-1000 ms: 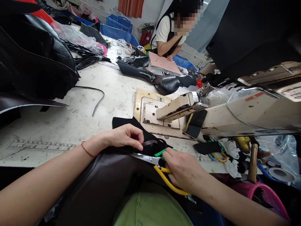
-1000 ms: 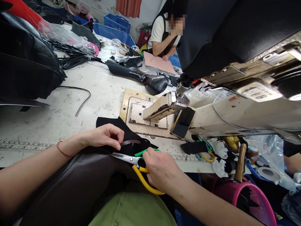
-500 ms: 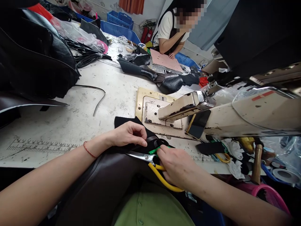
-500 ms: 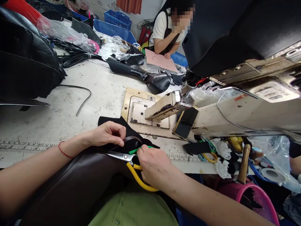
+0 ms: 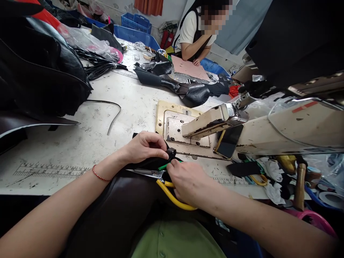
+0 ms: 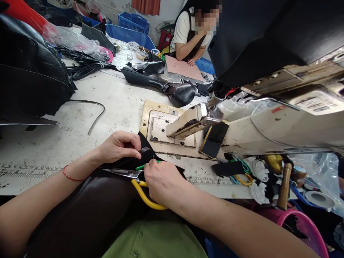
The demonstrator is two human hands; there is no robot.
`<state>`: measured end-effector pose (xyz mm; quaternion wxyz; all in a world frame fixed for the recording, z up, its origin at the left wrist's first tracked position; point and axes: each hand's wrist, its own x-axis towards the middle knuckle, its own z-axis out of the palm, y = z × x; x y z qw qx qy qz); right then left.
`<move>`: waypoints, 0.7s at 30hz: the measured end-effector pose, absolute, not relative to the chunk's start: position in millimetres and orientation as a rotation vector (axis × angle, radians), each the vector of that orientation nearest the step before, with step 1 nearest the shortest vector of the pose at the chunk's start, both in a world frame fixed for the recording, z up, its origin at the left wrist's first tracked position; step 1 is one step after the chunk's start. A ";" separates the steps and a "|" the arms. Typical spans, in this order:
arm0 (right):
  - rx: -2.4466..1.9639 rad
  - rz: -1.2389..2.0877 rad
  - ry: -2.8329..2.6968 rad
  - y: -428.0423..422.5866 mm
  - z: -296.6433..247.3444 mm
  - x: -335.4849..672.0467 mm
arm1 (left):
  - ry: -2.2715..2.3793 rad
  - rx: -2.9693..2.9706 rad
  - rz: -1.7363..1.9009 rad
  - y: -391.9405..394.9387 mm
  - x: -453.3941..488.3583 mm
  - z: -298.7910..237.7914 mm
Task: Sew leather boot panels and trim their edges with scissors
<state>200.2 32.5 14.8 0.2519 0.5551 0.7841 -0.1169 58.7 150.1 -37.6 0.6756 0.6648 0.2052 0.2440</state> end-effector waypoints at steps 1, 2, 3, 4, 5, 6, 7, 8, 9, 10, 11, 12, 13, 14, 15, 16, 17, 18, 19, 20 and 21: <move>1.514 -0.303 2.152 32.7 15.2 201.1 | 0.503 1.521 0.574 152.0 53.8 -33.4; 1.522 -0.297 2.165 32.3 15.5 202.9 | 0.567 1.557 0.605 153.3 46.4 -28.5; 1.537 -0.300 2.174 31.3 15.3 205.5 | 0.665 1.604 0.627 153.5 36.4 -23.2; 1.558 -0.308 2.181 29.8 14.6 208.7 | 0.790 1.647 0.626 152.1 24.2 -18.1; 1.583 -0.321 2.189 27.8 13.2 212.4 | 0.939 1.679 0.591 148.9 10.4 -13.7; 1.611 -0.334 2.200 25.6 11.0 216.2 | 1.090 1.673 0.497 143.8 -3.8 -10.6; 1.643 -0.343 2.211 23.1 8.1 219.7 | 1.178 1.591 0.366 136.8 -17.4 -8.9; 1.675 -0.350 2.222 20.4 4.6 222.9 | 1.171 1.448 0.240 128.7 -29.1 -8.9; 1.709 -0.351 2.235 17.6 0.6 225.3 | 1.106 1.292 0.180 119.8 -38.2 -10.0; 1.744 -0.345 2.248 14.7 -3.4 227.0 | 1.029 1.130 0.154 111.1 -44.2 -12.0; 1.783 -0.329 2.263 11.7 -7.4 227.9 | 0.955 0.993 0.154 103.2 -47.1 -14.3; 1.821 -0.306 2.277 8.7 -11.0 228.2 | 0.899 0.885 0.176 96.5 -47.4 -16.3; 1.861 -0.279 2.289 5.5 -14.1 228.0 | 0.865 0.802 0.200 91.3 -45.6 -17.8; 1.899 -0.249 2.299 2.5 -16.6 227.5 | 0.852 0.743 0.225 87.5 -42.6 -18.4; 1.939 -0.220 2.304 -0.4 -18.3 226.8 | 0.851 0.698 0.249 85.0 -39.0 -18.3; 1.976 -0.195 2.308 -3.1 -19.4 226.2 | 0.851 0.661 0.272 83.3 -35.4 -17.4; 2.010 -0.176 2.307 -5.3 -19.9 225.6 | 0.850 0.630 0.291 82.3 -32.1 -16.1; 2.036 -0.165 2.309 -6.9 -19.7 225.3 | 0.844 0.608 0.304 81.5 -29.4 -14.6; 2.052 -0.160 2.315 -7.9 -19.0 225.0 | 0.830 0.597 0.310 81.0 -27.4 -13.0; 2.055 -0.162 2.327 -8.1 -17.8 225.0 | 0.814 0.598 0.314 80.5 -25.9 -11.7; 2.052 -0.166 2.342 -7.7 -16.3 225.1 | 0.802 0.606 0.310 80.1 -24.9 -10.6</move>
